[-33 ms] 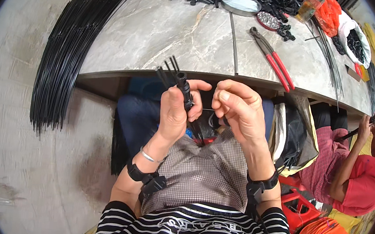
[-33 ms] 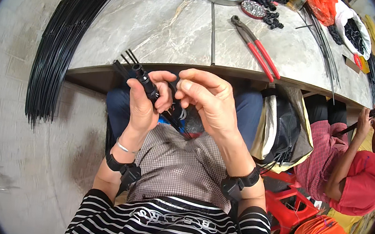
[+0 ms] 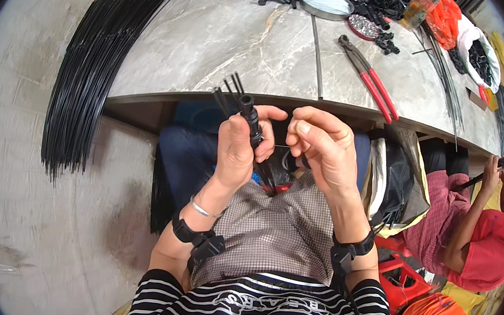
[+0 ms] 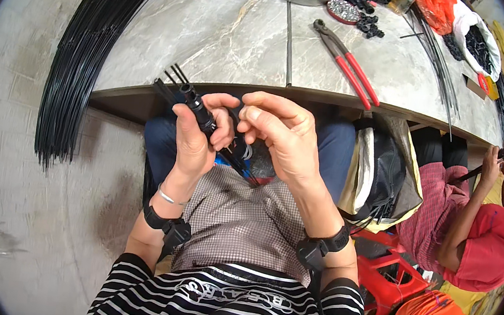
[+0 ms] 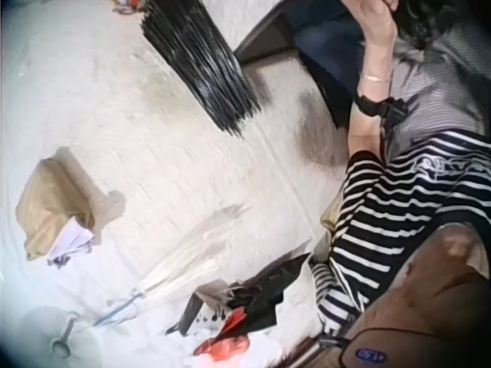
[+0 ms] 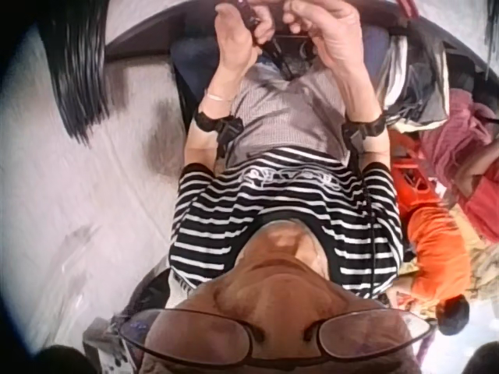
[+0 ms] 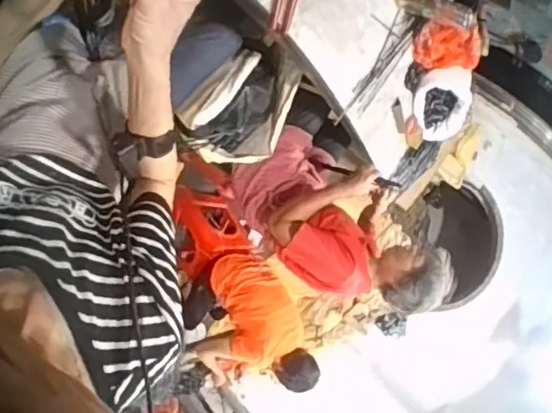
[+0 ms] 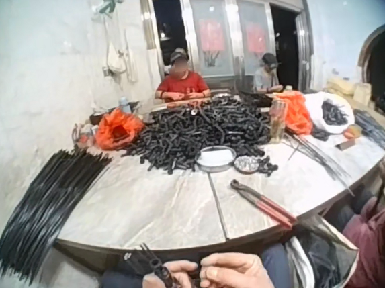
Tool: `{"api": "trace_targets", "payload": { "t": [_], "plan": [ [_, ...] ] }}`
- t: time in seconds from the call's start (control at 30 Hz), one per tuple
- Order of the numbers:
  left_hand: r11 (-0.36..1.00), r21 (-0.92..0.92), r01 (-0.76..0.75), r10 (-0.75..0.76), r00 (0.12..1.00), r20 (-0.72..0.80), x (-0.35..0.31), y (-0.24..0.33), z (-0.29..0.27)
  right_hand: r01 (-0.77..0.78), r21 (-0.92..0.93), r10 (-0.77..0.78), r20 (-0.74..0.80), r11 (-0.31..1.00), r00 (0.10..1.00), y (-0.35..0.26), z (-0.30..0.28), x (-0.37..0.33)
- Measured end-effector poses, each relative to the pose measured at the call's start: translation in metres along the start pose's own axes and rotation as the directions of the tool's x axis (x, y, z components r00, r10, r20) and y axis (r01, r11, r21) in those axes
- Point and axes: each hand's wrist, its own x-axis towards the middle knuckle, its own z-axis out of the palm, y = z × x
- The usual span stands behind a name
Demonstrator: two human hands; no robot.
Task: Assembling small plastic components onto black rods and securing them.
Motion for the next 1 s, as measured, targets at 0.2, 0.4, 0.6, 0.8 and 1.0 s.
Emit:
{"api": "trace_targets", "payload": {
  "t": [0.2, 0.4, 0.6, 0.8, 1.0],
  "plan": [
    [0.999, -0.008, -0.039, 0.038, 0.997, -0.071, 0.0, 0.002, 0.002, 0.061, -0.201, -0.068, -0.032, 0.978, 0.997, 0.01, 0.011, -0.005],
    [0.999, -0.038, -0.027, 0.023, 0.994, -0.104, 0.001, 0.0, 0.003, 0.05, -0.069, -0.05, 0.011, 0.996, 0.999, 0.013, 0.023, -0.005],
    [0.997, -0.055, -0.046, 0.038, 0.988, -0.147, -0.001, 0.002, 0.004, 0.064, -0.061, -0.064, 0.0, 0.996, 0.998, 0.03, 0.023, -0.001],
    [1.0, 0.008, -0.025, 0.026, 0.977, -0.21, 0.001, 0.001, 0.006, 0.028, -0.004, -0.028, -0.02, 1.0, 0.999, 0.032, 0.025, -0.001],
    [0.999, 0.013, -0.035, 0.037, 0.978, -0.207, -0.001, 0.002, 0.004, 0.065, 0.013, -0.065, -0.026, 0.998, 0.998, 0.037, 0.027, -0.001]
  ]
}}
